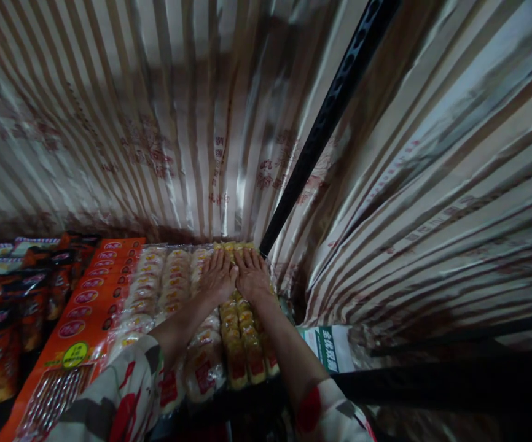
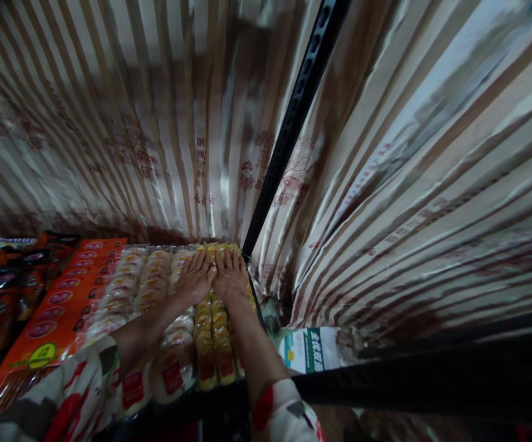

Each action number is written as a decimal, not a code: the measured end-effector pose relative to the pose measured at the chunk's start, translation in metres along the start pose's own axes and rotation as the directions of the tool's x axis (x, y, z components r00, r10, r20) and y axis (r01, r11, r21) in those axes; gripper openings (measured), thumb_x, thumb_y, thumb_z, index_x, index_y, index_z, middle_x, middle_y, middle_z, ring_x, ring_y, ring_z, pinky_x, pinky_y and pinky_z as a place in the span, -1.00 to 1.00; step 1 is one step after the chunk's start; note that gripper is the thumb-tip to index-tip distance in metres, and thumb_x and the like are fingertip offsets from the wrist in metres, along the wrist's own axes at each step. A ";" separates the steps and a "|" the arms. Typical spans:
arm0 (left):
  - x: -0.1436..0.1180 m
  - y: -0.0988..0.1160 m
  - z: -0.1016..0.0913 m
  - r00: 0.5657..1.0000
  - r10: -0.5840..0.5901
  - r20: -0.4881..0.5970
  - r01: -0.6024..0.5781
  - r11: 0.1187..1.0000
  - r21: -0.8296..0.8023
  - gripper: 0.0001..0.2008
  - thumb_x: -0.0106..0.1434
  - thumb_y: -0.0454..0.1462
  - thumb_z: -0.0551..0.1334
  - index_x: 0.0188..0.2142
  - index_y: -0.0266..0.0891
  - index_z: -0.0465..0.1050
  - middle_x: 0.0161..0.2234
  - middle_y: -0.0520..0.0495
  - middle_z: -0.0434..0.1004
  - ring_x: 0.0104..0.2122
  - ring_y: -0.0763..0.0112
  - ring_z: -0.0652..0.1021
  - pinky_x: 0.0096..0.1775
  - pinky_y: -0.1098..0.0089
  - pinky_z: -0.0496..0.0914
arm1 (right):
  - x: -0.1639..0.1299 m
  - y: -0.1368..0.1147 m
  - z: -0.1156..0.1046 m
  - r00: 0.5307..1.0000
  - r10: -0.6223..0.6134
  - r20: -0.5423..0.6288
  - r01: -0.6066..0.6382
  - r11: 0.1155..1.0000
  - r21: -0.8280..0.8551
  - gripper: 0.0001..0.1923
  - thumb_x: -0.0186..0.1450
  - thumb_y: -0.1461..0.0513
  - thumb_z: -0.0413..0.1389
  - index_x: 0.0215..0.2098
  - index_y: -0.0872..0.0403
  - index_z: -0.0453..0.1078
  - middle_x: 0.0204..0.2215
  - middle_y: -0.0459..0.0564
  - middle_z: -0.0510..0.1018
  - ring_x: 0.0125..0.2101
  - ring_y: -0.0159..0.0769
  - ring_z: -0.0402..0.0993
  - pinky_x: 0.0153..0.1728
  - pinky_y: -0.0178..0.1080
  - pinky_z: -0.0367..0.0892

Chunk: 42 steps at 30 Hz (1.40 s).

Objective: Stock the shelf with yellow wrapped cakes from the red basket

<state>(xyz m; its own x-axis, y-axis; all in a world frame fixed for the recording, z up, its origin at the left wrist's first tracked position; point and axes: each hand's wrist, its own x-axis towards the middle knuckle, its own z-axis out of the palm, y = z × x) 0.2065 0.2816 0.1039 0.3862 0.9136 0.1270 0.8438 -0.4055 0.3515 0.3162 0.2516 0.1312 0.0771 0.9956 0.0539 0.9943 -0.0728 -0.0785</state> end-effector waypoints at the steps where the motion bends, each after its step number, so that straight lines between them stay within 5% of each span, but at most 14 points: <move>1: 0.000 0.001 -0.001 1.000 -0.007 0.008 0.007 1.000 0.003 -0.44 0.36 -0.12 -0.21 0.26 -0.32 0.01 0.29 -0.18 -0.04 0.29 0.22 -0.05 0.25 0.08 -0.12 | 0.000 0.000 0.000 1.000 0.001 0.005 -0.001 1.000 -0.002 -0.47 0.37 0.15 -0.22 0.30 0.00 -0.04 0.30 0.03 -0.05 0.30 -0.14 -0.29 0.21 -0.04 -0.28; 14: -0.001 0.002 -0.006 1.000 -0.016 -0.002 0.016 1.000 -0.008 -0.48 0.36 -0.14 -0.19 0.24 -0.30 0.07 0.30 -0.17 -0.08 0.29 0.23 -0.07 0.24 0.09 -0.08 | 0.001 -0.003 -0.007 0.998 0.013 0.056 -0.013 1.000 -0.009 -0.47 0.37 0.14 -0.24 0.29 0.02 -0.03 0.30 0.04 -0.05 0.29 -0.12 -0.25 0.21 -0.03 -0.28; 20: -0.017 0.013 -0.019 0.998 -0.002 -0.056 0.000 0.999 -0.033 -0.47 0.37 -0.16 -0.20 0.23 -0.38 0.09 0.30 -0.19 -0.07 0.29 0.21 -0.09 0.26 0.14 -0.09 | -0.008 -0.005 -0.021 0.999 0.029 -0.023 -0.027 0.998 0.060 -0.51 0.39 0.15 -0.26 0.26 0.02 0.07 0.30 0.05 -0.05 0.30 -0.15 -0.28 0.21 -0.07 -0.27; 25: -0.035 0.020 -0.017 0.999 0.049 0.010 -0.048 0.997 -0.060 -0.48 0.38 -0.24 -0.26 0.18 -0.50 0.16 0.21 -0.26 0.17 0.25 0.30 0.09 0.26 0.24 -0.05 | -0.030 -0.009 -0.027 0.999 0.032 -0.001 -0.032 0.998 0.047 -0.51 0.40 0.15 -0.25 0.27 0.03 0.05 0.31 0.09 -0.07 0.30 -0.12 -0.31 0.21 -0.06 -0.28; 33: -0.042 0.023 -0.021 0.988 0.105 0.115 -0.100 0.994 -0.048 -0.49 0.38 -0.23 -0.23 0.19 -0.46 0.14 0.23 -0.23 0.13 0.26 0.29 0.05 0.25 0.21 -0.01 | -0.044 -0.005 -0.022 0.996 0.030 0.090 -0.034 0.998 0.043 -0.49 0.40 0.17 -0.27 0.28 0.11 0.02 0.28 0.09 0.03 0.29 -0.14 -0.24 0.21 -0.09 -0.26; 42: -0.083 0.032 -0.025 0.991 0.077 -0.111 -0.082 0.996 -0.040 -0.50 0.37 -0.19 -0.20 0.15 -0.41 0.23 0.23 -0.24 0.13 0.27 0.14 0.00 0.22 0.05 0.04 | -0.071 -0.008 -0.033 0.998 0.057 -0.007 -0.056 0.994 0.095 -0.49 0.39 0.12 -0.24 0.27 0.07 0.05 0.29 0.05 -0.01 0.30 -0.16 -0.30 0.21 -0.08 -0.28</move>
<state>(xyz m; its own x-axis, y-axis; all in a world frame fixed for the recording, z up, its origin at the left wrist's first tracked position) 0.1922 0.1936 0.1280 0.4060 0.8773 0.2561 0.7939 -0.4773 0.3766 0.3048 0.1795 0.1609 0.1342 0.9894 0.0559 0.9768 -0.1226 -0.1755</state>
